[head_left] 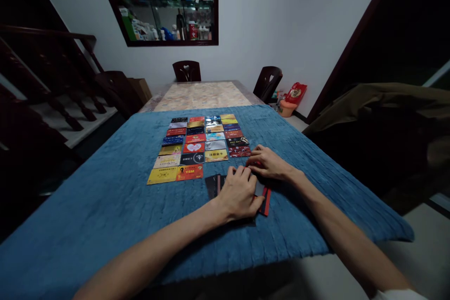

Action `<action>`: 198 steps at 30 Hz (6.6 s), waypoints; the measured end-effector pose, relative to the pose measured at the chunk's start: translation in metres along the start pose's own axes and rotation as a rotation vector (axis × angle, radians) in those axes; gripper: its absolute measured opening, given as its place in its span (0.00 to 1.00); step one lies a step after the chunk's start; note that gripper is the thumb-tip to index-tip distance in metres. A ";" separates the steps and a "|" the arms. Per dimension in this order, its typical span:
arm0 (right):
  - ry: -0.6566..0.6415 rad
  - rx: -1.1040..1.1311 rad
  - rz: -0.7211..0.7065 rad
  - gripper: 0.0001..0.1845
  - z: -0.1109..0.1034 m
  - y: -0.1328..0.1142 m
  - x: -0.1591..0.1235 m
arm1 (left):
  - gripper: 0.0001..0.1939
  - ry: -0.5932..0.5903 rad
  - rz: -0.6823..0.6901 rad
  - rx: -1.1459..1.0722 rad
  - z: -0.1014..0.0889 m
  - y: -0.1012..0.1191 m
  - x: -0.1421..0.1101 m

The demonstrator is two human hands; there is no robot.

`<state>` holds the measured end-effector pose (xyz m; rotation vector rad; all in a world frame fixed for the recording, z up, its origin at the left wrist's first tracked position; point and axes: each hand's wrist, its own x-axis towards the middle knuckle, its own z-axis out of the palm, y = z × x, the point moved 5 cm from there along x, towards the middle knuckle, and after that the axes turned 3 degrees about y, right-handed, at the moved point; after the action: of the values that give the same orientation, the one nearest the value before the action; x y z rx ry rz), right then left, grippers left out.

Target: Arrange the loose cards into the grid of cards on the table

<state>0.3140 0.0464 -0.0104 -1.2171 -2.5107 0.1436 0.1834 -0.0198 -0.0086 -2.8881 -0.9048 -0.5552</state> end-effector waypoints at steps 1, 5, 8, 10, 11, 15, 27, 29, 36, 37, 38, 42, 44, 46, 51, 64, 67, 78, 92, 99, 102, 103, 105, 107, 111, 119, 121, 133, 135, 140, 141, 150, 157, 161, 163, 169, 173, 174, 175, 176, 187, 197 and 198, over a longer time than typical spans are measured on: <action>-0.010 0.004 0.006 0.11 0.000 0.000 0.000 | 0.18 0.007 0.011 0.006 0.000 0.000 0.000; -0.037 0.008 0.021 0.12 -0.002 -0.003 0.000 | 0.17 0.051 0.131 0.071 0.001 0.002 -0.003; -0.045 0.030 0.018 0.12 -0.005 -0.006 -0.001 | 0.15 0.137 0.236 0.134 0.000 0.003 -0.006; -0.043 0.060 0.015 0.12 -0.007 -0.007 -0.002 | 0.14 0.206 0.298 0.163 -0.002 0.004 -0.008; -0.041 0.075 0.013 0.12 -0.007 -0.007 -0.002 | 0.13 0.237 0.330 0.177 -0.003 0.004 -0.010; -0.035 0.104 0.000 0.14 -0.006 -0.007 -0.001 | 0.11 0.323 0.436 0.232 -0.009 0.004 -0.017; -0.038 0.211 0.017 0.27 -0.004 -0.005 -0.001 | 0.12 0.414 0.421 0.194 -0.028 -0.018 -0.025; -0.040 0.239 0.027 0.28 -0.004 -0.005 -0.002 | 0.13 0.413 0.386 0.162 -0.028 -0.025 -0.024; 0.053 0.274 0.067 0.30 -0.010 -0.004 -0.003 | 0.10 0.460 0.164 -0.058 -0.030 -0.053 -0.021; 0.105 0.280 0.063 0.29 -0.013 -0.004 -0.003 | 0.09 0.467 0.132 -0.097 -0.029 -0.057 -0.021; 0.156 0.291 0.056 0.28 -0.015 -0.004 -0.003 | 0.09 0.473 0.107 -0.131 -0.028 -0.060 -0.021; 0.280 0.346 0.007 0.24 -0.025 -0.010 -0.005 | 0.08 0.492 0.061 -0.189 -0.027 -0.067 -0.022; 0.301 0.352 -0.022 0.20 -0.028 -0.014 -0.006 | 0.08 0.487 0.047 -0.191 -0.028 -0.069 -0.022; 0.301 0.347 -0.043 0.17 -0.030 -0.018 -0.008 | 0.08 0.482 0.029 -0.194 -0.028 -0.071 -0.022; 0.248 0.347 -0.053 0.15 -0.025 -0.017 -0.008 | 0.08 0.549 -0.066 -0.252 -0.028 -0.082 -0.023; 0.364 0.324 -0.039 0.07 -0.023 -0.023 -0.006 | 0.08 0.599 -0.044 -0.216 -0.029 -0.082 -0.024; 0.420 0.327 -0.016 0.06 -0.023 -0.023 -0.006 | 0.09 0.623 -0.049 -0.224 -0.035 -0.083 -0.023; 0.548 0.313 -0.018 0.08 -0.024 -0.026 -0.009 | 0.20 0.421 0.046 0.121 -0.030 -0.067 -0.021; 0.586 0.409 0.116 0.09 -0.014 -0.022 -0.007 | 0.22 0.419 0.090 0.262 -0.035 -0.060 -0.021; 0.604 0.134 -0.044 0.15 -0.023 -0.041 -0.007 | 0.22 0.422 0.100 0.298 -0.037 -0.067 -0.021; 0.600 0.046 -0.070 0.22 -0.024 -0.046 -0.008 | 0.22 0.428 0.087 0.295 -0.040 -0.072 -0.020; 0.590 0.032 -0.071 0.24 -0.023 -0.046 -0.007 | 0.22 0.428 0.085 0.289 -0.041 -0.074 -0.020; 0.573 0.011 -0.076 0.27 -0.020 -0.046 -0.006 | 0.22 0.427 0.092 0.282 -0.043 -0.077 -0.021; 0.558 -0.016 -0.083 0.28 -0.017 -0.045 -0.004 | 0.22 0.421 0.105 0.283 -0.044 -0.080 -0.022; 0.509 -0.104 -0.099 0.26 -0.011 -0.045 0.002 | 0.21 0.377 0.126 0.298 -0.043 -0.086 -0.026; 0.440 -0.277 -0.133 0.29 0.002 -0.061 0.020 | 0.20 0.352 0.130 0.272 -0.043 -0.101 -0.039; 0.420 -0.291 -0.134 0.29 0.004 -0.063 0.025 | 0.21 0.349 0.117 0.257 -0.042 -0.106 -0.040; 0.246 -0.248 -0.140 0.28 0.019 -0.054 0.038 | 0.22 0.162 0.003 -0.007 -0.030 -0.124 -0.044; 0.225 -0.197 -0.132 0.28 0.021 -0.051 0.039 | 0.21 0.144 -0.015 -0.053 -0.028 -0.127 -0.045; 0.185 -0.073 -0.128 0.26 0.024 -0.048 0.040 | 0.16 0.091 -0.028 -0.074 -0.027 -0.127 -0.045; 0.174 -0.050 -0.126 0.25 0.025 -0.048 0.041 | 0.15 0.074 -0.029 -0.072 -0.027 -0.127 -0.045; 0.147 0.074 -0.094 0.19 0.026 -0.047 0.043 | 0.15 0.016 -0.065 -0.020 -0.022 -0.130 -0.045; 0.166 0.080 -0.079 0.18 0.027 -0.045 0.044 | 0.14 0.008 -0.068 0.008 -0.021 -0.130 -0.041; 0.139 0.090 -0.068 0.17 0.029 -0.044 0.044 | 0.14 -0.013 -0.072 0.028 -0.022 -0.127 -0.043; 0.143 0.103 -0.061 0.18 0.029 -0.043 0.044 | 0.14 -0.007 -0.075 0.026 -0.022 -0.126 -0.042; 0.155 0.113 -0.029 0.18 0.030 -0.038 0.047 | 0.13 0.000 -0.079 0.035 -0.022 -0.125 -0.039; 0.109 0.135 -0.009 0.16 0.033 -0.035 0.049 | 0.12 -0.032 -0.088 0.031 -0.021 -0.124 -0.039; 0.104 0.133 -0.011 0.16 0.033 -0.035 0.048 | 0.12 -0.037 -0.091 0.029 -0.021 -0.123 -0.039; 0.100 0.125 -0.013 0.16 0.032 -0.036 0.048 | 0.12 -0.043 -0.095 0.027 -0.021 -0.123 -0.039; 0.096 0.113 -0.013 0.16 0.032 -0.037 0.048 | 0.12 -0.048 -0.097 0.025 -0.021 -0.123 -0.039; 0.066 0.072 -0.012 0.15 0.034 -0.042 0.044 | 0.17 -0.085 -0.087 0.001 -0.020 -0.121 -0.041; 0.116 0.006 0.039 0.15 0.040 -0.043 0.038 | 0.13 -0.132 -0.104 0.095 -0.019 -0.116 -0.041; 0.115 0.001 0.039 0.14 0.041 -0.043 0.037 | 0.12 -0.131 -0.102 0.099 -0.019 -0.116 -0.041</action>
<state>0.2467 0.0512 -0.0283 -1.2387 -2.3888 0.0819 0.0809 0.0507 -0.0104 -2.8290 -1.0701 -0.3199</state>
